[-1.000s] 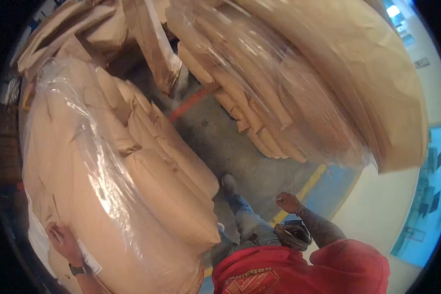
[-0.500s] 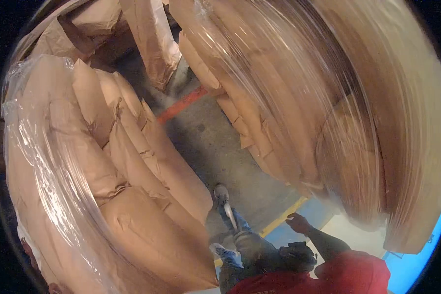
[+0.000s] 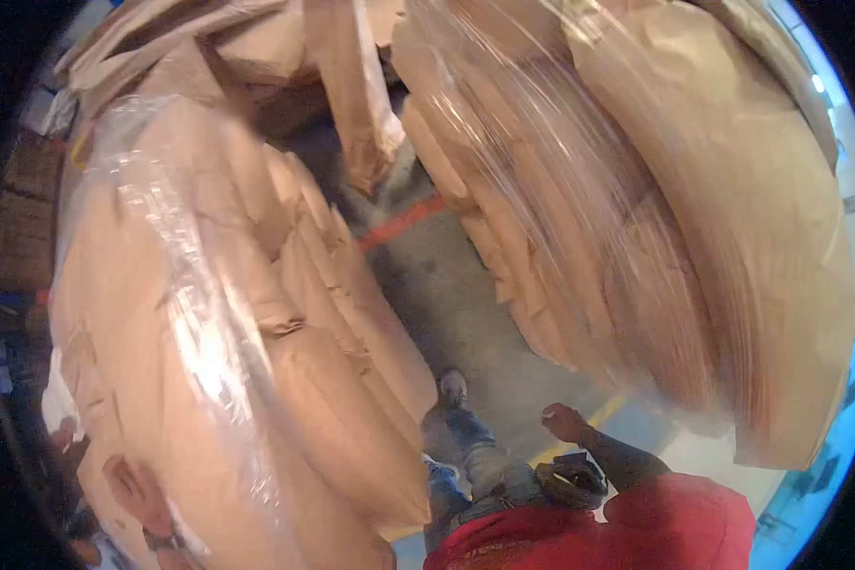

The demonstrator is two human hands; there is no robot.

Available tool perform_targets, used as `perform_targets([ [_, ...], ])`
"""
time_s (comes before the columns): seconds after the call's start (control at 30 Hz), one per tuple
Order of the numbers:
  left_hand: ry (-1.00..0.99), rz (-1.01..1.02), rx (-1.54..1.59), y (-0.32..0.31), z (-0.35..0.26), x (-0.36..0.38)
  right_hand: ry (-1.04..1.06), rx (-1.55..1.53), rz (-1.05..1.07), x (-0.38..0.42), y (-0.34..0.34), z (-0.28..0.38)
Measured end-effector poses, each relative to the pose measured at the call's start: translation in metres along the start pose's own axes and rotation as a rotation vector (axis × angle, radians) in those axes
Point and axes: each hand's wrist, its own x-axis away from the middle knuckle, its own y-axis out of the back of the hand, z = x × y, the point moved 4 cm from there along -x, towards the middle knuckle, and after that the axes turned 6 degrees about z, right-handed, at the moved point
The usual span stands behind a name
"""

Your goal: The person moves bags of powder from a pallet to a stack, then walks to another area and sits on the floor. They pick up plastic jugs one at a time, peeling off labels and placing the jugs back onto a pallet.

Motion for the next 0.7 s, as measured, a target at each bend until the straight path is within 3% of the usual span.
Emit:
perform_targets([
  [0.03,-0.034,-0.071,-0.010,-0.006,-0.007,-0.001,0.016,0.016,-0.020,-0.002,0.010,0.026],
  [0.07,-0.208,-0.075,-0.187,-0.008,0.000,0.000,0.018,0.055,-0.001,-0.006,0.012,0.037],
  [0.13,-0.031,-0.034,-0.056,-0.011,-0.031,-0.005,0.056,0.154,0.059,-0.015,0.014,0.037],
  [0.17,0.051,-0.017,-0.015,-0.014,-0.041,-0.004,0.203,0.220,0.024,-0.022,0.010,0.026],
  [0.2,-0.180,-0.146,-0.191,-0.017,-0.051,-0.008,0.360,0.286,-0.008,-0.029,0.016,0.058],
  [0.23,-0.093,-0.076,-0.044,-0.016,-0.048,-0.005,0.221,0.088,0.012,-0.032,0.020,0.073],
  [0.27,-0.154,-0.140,-0.019,-0.015,-0.057,-0.006,0.073,-0.099,0.037,-0.011,0.035,0.115],
  [0.5,-0.126,-0.162,0.031,0.003,-0.082,-0.003,0.619,0.077,-0.159,0.063,0.054,0.318],
  [0.7,-0.189,-0.239,0.152,0.008,-0.074,0.004,0.973,0.009,-0.351,0.159,0.020,0.445],
])
